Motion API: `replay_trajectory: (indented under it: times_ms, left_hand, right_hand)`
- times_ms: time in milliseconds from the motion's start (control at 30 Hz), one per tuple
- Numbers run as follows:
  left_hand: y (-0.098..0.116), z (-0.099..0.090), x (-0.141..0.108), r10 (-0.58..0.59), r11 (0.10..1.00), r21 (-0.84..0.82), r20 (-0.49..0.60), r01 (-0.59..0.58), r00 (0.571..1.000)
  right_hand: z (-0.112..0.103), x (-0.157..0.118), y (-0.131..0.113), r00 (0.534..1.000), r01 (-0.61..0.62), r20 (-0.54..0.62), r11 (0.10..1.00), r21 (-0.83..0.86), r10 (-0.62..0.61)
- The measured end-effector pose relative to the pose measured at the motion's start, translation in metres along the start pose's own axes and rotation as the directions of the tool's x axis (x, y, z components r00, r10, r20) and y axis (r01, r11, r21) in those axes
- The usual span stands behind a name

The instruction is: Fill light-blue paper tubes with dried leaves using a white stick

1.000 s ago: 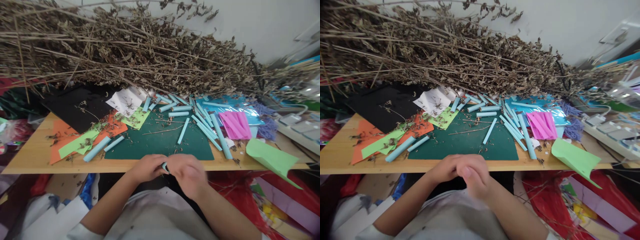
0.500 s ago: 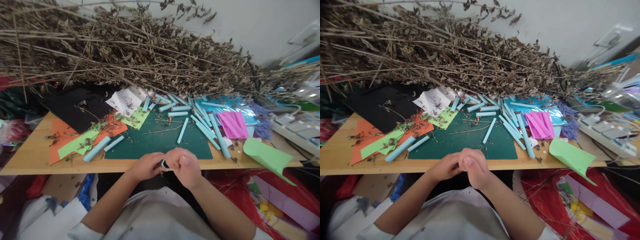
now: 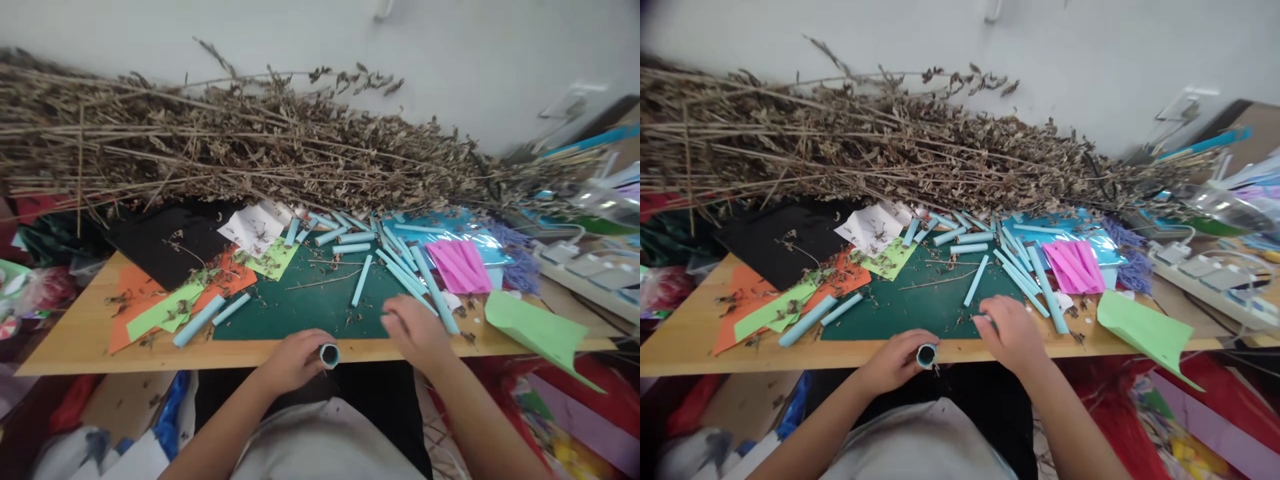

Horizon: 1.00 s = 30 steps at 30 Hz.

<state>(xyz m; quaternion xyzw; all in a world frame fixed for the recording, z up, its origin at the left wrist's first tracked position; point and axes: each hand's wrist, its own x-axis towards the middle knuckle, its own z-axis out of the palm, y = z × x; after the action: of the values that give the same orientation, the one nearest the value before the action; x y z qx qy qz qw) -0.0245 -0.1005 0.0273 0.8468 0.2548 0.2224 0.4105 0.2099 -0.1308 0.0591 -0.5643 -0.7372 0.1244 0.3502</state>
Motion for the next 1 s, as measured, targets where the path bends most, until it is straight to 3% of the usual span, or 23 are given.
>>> replay_trajectory:
  times_ms: [133,267,333,400,467,567,700,833,933,1000]
  left_hand:
    - [-0.001,-0.009,-0.009,0.033,0.999,-0.019,-0.167,-0.037,0.985]
    - [-0.010,-0.022,-0.018,0.076,0.995,0.082,-0.339,-0.051,0.938]
    - [-0.012,-0.026,-0.015,0.130,0.976,0.209,-0.336,-0.061,0.933]
    - [-0.011,-0.027,-0.006,0.134,0.928,0.372,-0.267,-0.026,0.954]
    - [-0.011,-0.023,0.006,0.047,0.856,0.512,-0.210,0.069,0.977]
    - [-0.013,-0.012,0.021,-0.089,0.746,0.634,-0.205,0.202,0.975]
    - [-0.020,-0.001,0.033,-0.127,0.666,0.703,-0.223,0.250,0.966]
    - [-0.020,-0.005,0.034,-0.124,0.645,0.715,-0.252,0.270,0.960]
    - [-0.011,-0.008,0.017,-0.072,0.657,0.711,-0.275,0.253,0.959]
    - [-0.005,-0.003,-0.006,0.027,0.715,0.686,-0.217,0.133,0.976]
  right_hand:
    - [0.027,-0.009,0.015,0.999,-0.019,0.039,0.974,-0.224,0.028]
    - [0.050,-0.030,0.026,1.000,-0.023,-0.002,0.945,-0.327,0.023]
    - [0.056,-0.036,0.031,0.999,-0.020,-0.030,0.935,-0.353,0.010]
    - [0.058,-0.037,0.035,0.998,-0.023,-0.064,0.929,-0.369,-0.001]
    - [0.059,-0.036,0.037,0.994,-0.034,-0.109,0.925,-0.379,-0.009]
    - [0.059,-0.037,0.036,0.979,-0.049,-0.200,0.923,-0.381,-0.030]
    - [0.055,-0.053,0.031,0.957,-0.009,-0.274,0.932,-0.362,-0.097]
    - [0.057,-0.098,0.028,0.968,0.139,-0.157,0.940,-0.313,-0.195]
    - [0.070,-0.144,0.035,0.996,0.093,0.039,0.939,-0.332,-0.085]
    - [0.081,-0.172,0.044,0.991,0.024,0.127,0.917,-0.398,0.029]
